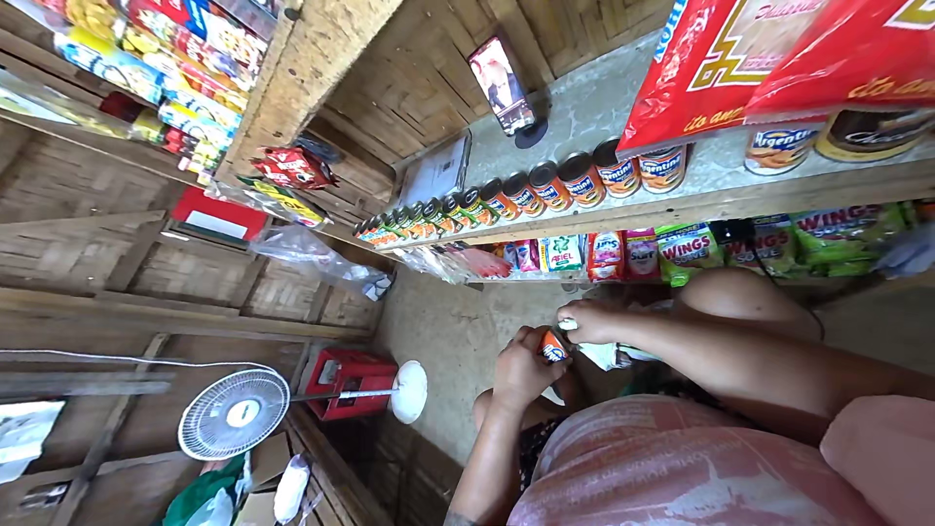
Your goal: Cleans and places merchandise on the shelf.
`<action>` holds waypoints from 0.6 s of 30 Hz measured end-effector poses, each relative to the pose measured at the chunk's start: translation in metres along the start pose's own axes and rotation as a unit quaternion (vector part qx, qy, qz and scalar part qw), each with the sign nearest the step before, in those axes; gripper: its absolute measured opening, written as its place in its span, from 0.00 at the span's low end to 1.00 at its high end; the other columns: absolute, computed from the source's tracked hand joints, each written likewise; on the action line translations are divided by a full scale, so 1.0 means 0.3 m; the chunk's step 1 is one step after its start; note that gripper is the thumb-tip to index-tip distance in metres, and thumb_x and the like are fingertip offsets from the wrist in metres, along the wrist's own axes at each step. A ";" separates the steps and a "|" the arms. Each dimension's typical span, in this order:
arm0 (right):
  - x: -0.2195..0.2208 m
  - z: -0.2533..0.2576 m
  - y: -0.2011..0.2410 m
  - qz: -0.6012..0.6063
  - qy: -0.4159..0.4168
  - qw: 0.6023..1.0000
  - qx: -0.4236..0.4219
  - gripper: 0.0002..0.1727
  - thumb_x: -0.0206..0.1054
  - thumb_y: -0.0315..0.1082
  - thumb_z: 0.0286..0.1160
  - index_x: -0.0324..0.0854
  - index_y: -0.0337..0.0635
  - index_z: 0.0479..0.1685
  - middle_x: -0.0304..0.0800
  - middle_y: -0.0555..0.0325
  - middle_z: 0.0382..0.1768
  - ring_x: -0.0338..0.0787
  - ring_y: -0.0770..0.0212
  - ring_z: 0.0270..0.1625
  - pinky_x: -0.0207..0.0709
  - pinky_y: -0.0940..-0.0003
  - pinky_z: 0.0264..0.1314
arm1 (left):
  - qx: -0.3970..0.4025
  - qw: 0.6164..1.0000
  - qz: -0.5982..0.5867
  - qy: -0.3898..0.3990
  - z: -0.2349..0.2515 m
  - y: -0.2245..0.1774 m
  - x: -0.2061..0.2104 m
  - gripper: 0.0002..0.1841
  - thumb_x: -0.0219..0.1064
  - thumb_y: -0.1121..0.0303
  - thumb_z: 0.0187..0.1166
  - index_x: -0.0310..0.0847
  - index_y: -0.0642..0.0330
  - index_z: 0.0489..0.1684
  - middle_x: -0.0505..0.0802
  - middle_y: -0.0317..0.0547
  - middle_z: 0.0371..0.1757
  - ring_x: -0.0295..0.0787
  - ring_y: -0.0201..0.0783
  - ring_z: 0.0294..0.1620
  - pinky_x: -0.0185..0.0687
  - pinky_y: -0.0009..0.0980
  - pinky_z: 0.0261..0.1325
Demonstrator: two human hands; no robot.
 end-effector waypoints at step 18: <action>-0.018 -0.069 0.050 0.304 -0.206 0.924 -0.107 0.29 0.52 0.48 0.93 0.74 0.38 0.81 0.80 0.43 0.77 0.79 0.57 0.80 0.66 0.59 0.86 | -0.132 0.647 -0.750 -0.015 0.062 -0.082 0.084 0.28 0.38 0.46 0.94 0.71 0.58 0.72 0.91 0.52 0.53 0.91 0.43 0.50 0.89 0.40 0.50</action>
Point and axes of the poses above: each hand's wrist, its own z-axis towards the middle knuckle, its own x-axis out of the palm, y = z × x, the point moved 2 cm from there along z, towards the middle knuckle
